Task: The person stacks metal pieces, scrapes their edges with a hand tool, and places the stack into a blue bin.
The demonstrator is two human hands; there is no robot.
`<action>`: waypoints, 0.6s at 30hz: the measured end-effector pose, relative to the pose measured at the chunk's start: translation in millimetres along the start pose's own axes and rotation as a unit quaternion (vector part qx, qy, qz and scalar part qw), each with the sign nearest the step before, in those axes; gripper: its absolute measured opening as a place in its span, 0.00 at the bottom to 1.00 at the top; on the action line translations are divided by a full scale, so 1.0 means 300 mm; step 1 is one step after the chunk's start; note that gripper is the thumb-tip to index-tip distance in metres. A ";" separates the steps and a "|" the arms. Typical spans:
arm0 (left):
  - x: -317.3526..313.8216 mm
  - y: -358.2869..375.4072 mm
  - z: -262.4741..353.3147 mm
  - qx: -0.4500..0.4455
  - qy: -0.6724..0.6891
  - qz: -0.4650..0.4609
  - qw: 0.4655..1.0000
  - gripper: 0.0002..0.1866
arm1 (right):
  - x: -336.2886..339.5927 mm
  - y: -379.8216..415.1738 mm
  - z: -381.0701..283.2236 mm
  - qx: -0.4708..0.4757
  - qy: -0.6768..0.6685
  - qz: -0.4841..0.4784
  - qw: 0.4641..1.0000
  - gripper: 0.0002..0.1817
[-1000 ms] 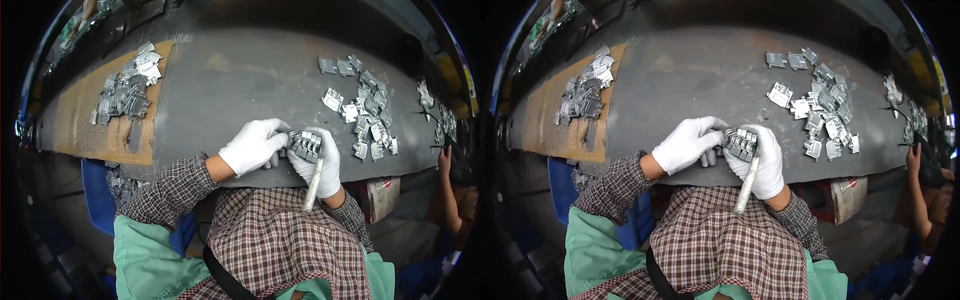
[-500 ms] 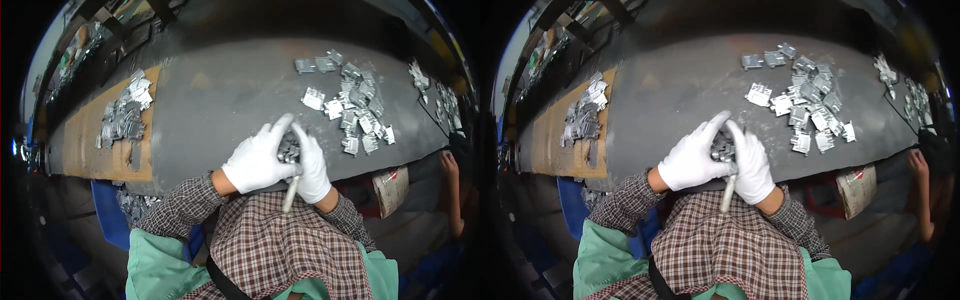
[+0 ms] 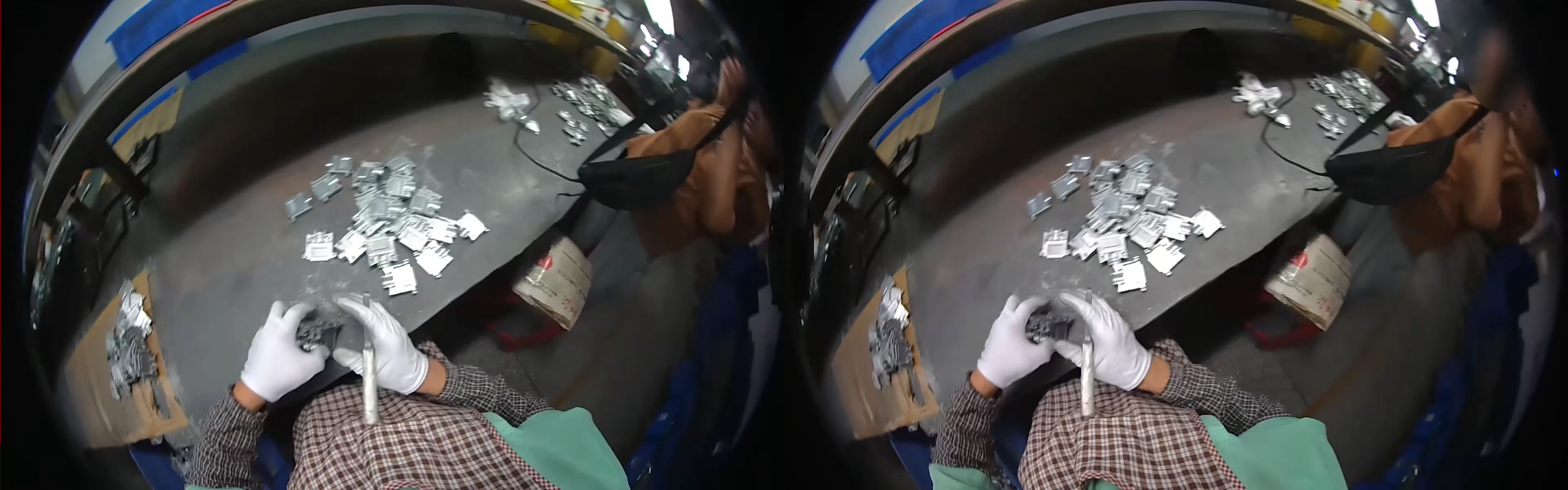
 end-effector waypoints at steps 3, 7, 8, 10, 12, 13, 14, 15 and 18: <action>-0.022 0.018 0.050 0.001 -0.035 0.002 0.999 0.29 | -0.047 -0.025 0.006 -0.181 -0.383 0.087 0.902 0.30; -0.070 0.025 0.065 -0.028 -0.020 0.034 0.999 0.29 | -0.202 -0.086 0.023 -0.119 -0.244 0.022 0.962 0.28; -0.060 0.026 0.090 -0.023 -0.038 0.018 0.999 0.29 | -0.214 -0.076 0.037 -0.128 -0.250 0.019 0.960 0.28; -0.084 0.036 0.089 -0.035 -0.055 0.058 0.996 0.29 | -0.215 -0.079 0.040 -0.148 -0.264 0.006 0.953 0.27; -0.111 0.054 0.067 -0.040 -0.084 0.088 0.992 0.31 | -0.208 -0.081 0.033 -0.112 -0.210 0.047 0.970 0.25; -0.120 0.055 0.059 -0.047 -0.082 0.110 0.990 0.31 | -0.199 -0.079 0.028 -0.095 -0.180 0.067 0.977 0.25; -0.129 0.055 0.053 -0.055 -0.078 0.130 0.987 0.32 | -0.187 -0.079 0.026 -0.100 -0.183 0.056 0.976 0.24; -0.135 0.058 0.046 -0.060 -0.076 0.152 0.984 0.32 | -0.173 -0.082 0.018 -0.106 -0.188 0.043 0.976 0.23; -0.122 0.052 -0.012 -0.132 -0.048 0.148 0.979 0.43 | -0.200 -0.076 0.008 -0.109 -0.182 0.068 0.975 0.23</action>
Point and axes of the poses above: each hand's wrist, its own y-axis away from the middle knuckle, its own x-axis out of the back of the hand, z = x × y, the point moved 2 cm from there along -y, towards the middle knuckle, and after that the axes turned 10 degrees about y, right-handed, at the moved point
